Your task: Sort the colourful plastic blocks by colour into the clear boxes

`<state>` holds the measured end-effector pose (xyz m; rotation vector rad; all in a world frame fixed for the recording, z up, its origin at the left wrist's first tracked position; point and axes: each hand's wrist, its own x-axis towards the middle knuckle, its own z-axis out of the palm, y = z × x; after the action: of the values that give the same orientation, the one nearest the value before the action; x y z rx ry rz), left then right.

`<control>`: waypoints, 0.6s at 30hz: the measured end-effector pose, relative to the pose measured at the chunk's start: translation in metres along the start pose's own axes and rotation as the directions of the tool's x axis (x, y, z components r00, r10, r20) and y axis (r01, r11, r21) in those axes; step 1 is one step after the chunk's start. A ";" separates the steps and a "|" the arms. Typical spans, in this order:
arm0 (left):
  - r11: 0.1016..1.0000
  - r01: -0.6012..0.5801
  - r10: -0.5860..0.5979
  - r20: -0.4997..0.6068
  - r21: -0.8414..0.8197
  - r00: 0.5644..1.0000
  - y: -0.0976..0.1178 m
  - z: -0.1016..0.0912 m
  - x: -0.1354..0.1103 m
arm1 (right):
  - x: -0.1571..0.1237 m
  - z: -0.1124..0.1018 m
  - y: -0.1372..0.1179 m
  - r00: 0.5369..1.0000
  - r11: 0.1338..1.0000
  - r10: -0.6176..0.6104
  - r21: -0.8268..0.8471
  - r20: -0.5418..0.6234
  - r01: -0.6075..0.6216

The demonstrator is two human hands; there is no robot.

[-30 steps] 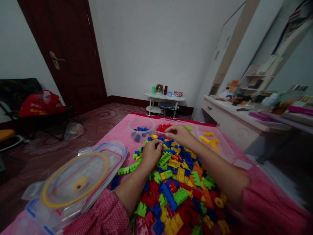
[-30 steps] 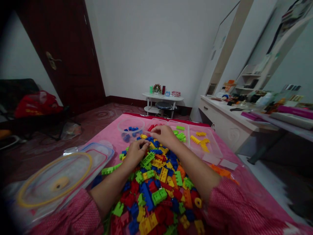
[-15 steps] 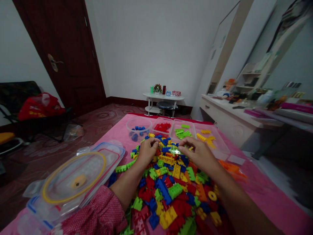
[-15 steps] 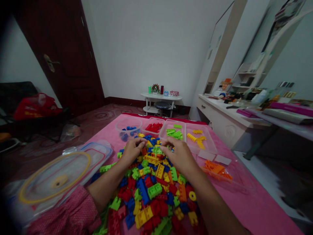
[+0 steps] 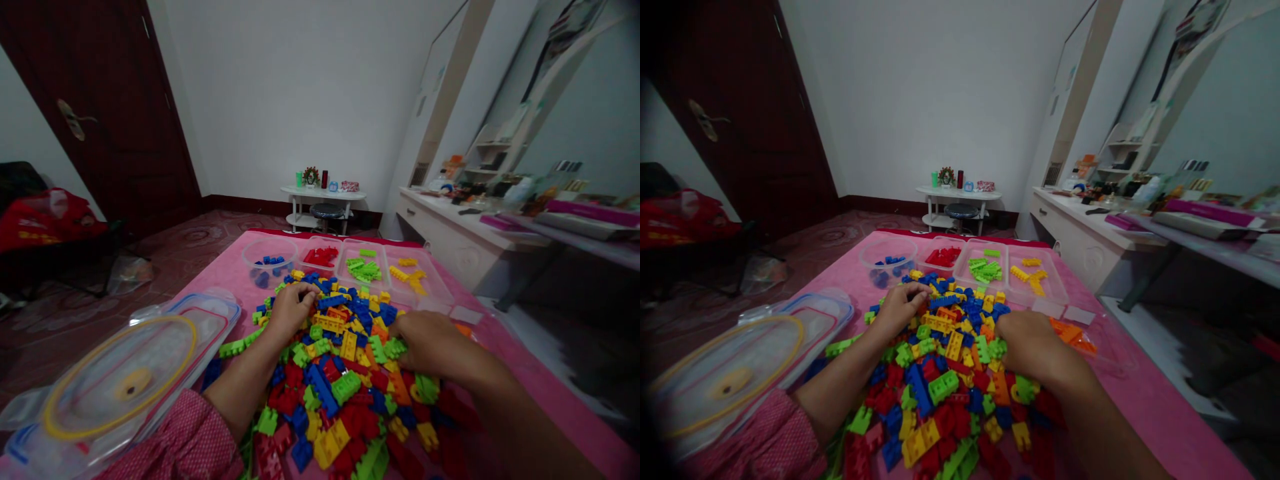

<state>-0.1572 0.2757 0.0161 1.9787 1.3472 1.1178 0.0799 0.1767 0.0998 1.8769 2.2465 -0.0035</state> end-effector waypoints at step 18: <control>0.997 0.039 -0.041 0.018 0.069 0.999 0.006 0.001 -0.003 | 0.102 -0.031 0.043 0.881 0.192 0.440 0.977 -0.174 0.097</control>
<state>-0.1542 0.2711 0.0194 1.9968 1.4269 1.0447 0.1005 0.2882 0.1191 2.9760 2.4364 -1.5566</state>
